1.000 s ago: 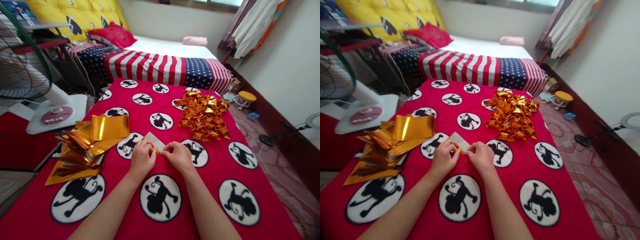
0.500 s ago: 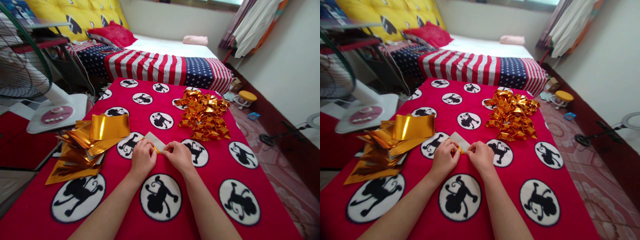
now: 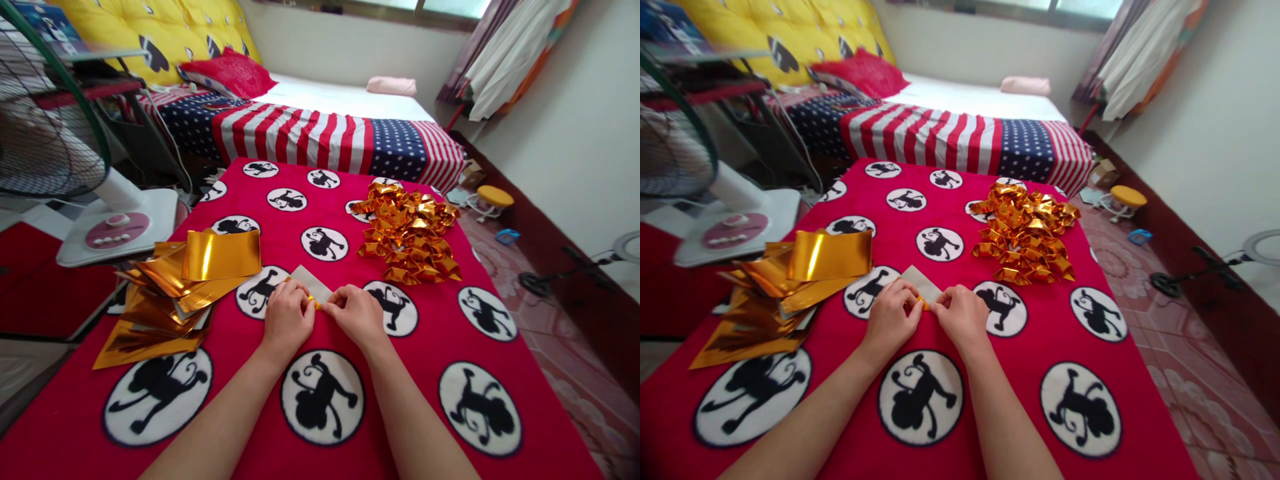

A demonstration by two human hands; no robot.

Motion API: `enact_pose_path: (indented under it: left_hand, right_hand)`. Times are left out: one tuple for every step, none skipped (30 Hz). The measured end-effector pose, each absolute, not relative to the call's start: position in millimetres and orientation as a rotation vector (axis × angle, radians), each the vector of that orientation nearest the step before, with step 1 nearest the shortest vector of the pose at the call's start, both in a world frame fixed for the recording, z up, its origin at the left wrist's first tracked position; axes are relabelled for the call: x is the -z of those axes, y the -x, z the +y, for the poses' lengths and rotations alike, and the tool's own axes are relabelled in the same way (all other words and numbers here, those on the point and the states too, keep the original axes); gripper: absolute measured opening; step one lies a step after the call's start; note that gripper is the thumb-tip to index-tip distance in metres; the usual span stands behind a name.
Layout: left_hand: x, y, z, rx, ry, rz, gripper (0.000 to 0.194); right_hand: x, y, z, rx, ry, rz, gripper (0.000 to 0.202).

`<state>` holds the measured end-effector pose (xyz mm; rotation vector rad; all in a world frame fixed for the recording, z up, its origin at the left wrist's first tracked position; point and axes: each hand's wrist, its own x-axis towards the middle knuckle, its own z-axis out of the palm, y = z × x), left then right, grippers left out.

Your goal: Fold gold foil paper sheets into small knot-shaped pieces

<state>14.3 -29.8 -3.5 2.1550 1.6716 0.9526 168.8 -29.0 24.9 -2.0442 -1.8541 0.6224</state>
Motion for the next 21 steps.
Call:
enact_pose_path:
  left_hand:
    - [3.8,-14.3,-29.9,-0.957,-2.153,1.667,0.02]
    - [4.1,-14.2,-30.0,-0.962,-2.15,1.662,0.021]
    - [4.5,-14.1,-30.0,-0.968,-2.146,1.656,0.021]
    - [4.8,-14.0,-29.9,-0.975,-2.141,1.651,0.021]
    - [5.2,-13.8,-29.7,-0.986,-2.132,1.647,0.02]
    - [5.5,-13.7,-29.6,-0.999,-2.119,1.646,0.019]
    - [5.7,-13.4,-29.3,-1.014,-2.105,1.646,0.018]
    - [5.9,-13.2,-29.1,-1.03,-2.089,1.649,0.018]
    - [6.1,-12.9,-28.9,-1.041,-2.076,1.649,0.018]
    - [6.3,-12.6,-28.7,-1.048,-2.066,1.647,0.018]
    - [6.5,-12.3,-28.6,-1.051,-2.061,1.641,0.017]
    - [6.8,-11.8,-28.5,-1.052,-2.06,1.63,0.017]
    - [7.0,-11.3,-28.5,-1.052,-2.059,1.617,0.016]
    - [7.3,-10.7,-28.4,-1.054,-2.059,1.602,0.015]
    - [7.5,-10.0,-28.3,-1.055,-2.058,1.588,0.014]
    - [7.7,-9.3,-28.3,-1.055,-2.054,1.574,0.014]
    - [7.9,-8.6,-28.2,-1.054,-2.05,1.562,0.013]
    - [8.1,-7.9,-28.0,-1.053,-2.047,1.553,0.013]
    - [8.2,-7.3,-27.9,-1.05,-2.045,1.544,0.013]
    - [8.2,-6.9,-27.8,-1.046,-2.044,1.538,0.013]
    - [8.1,-6.7,-27.7,-1.041,-2.044,1.536,0.013]
  right_hand:
    - [-24.7,-167.6,-29.2,-0.606,2.058,-1.853,0.017]
    - [-24.6,-166.6,-29.3,-0.591,2.071,-1.853,0.017]
    - [-24.5,-165.8,-29.3,-0.581,2.081,-1.855,0.017]
    - [-24.6,-165.2,-29.3,-0.577,2.089,-1.857,0.016]
    - [-24.6,-164.9,-29.1,-0.578,2.094,-1.859,0.016]
    - [-24.8,-164.8,-29.0,-0.581,2.095,-1.862,0.016]
    - [-24.9,-164.8,-29.0,-0.585,2.095,-1.865,0.016]
    - [-25.0,-164.9,-29.0,-0.585,2.094,-1.864,0.016]
    - [-25.1,-165.0,-29.0,-0.585,2.093,-1.863,0.015]
    - [-25.2,-165.1,-29.1,-0.583,2.094,-1.861,0.015]
    - [-25.2,-165.1,-29.2,-0.582,2.096,-1.858,0.015]
    - [-25.3,-165.0,-29.2,-0.581,2.099,-1.857,0.015]
    - [-25.2,-164.9,-29.2,-0.582,2.102,-1.857,0.015]
    - [-25.2,-164.8,-29.1,-0.584,2.105,-1.859,0.015]
    - [-25.1,-164.7,-29.0,-0.587,2.108,-1.86,0.015]
    - [-25.0,-164.6,-28.8,-0.588,2.111,-1.86,0.015]
    - [-24.8,-164.6,-28.5,-0.588,2.111,-1.861,0.015]
    - [-24.5,-164.6,-28.3,-0.587,2.111,-1.861,0.015]
    - [-24.2,-164.6,-28.2,-0.587,2.108,-1.861,0.015]
    - [-23.7,-164.7,-28.2,-0.586,2.104,-1.862,0.015]
    - [-23.1,-164.7,-28.5,-0.584,2.099,-1.864,0.015]
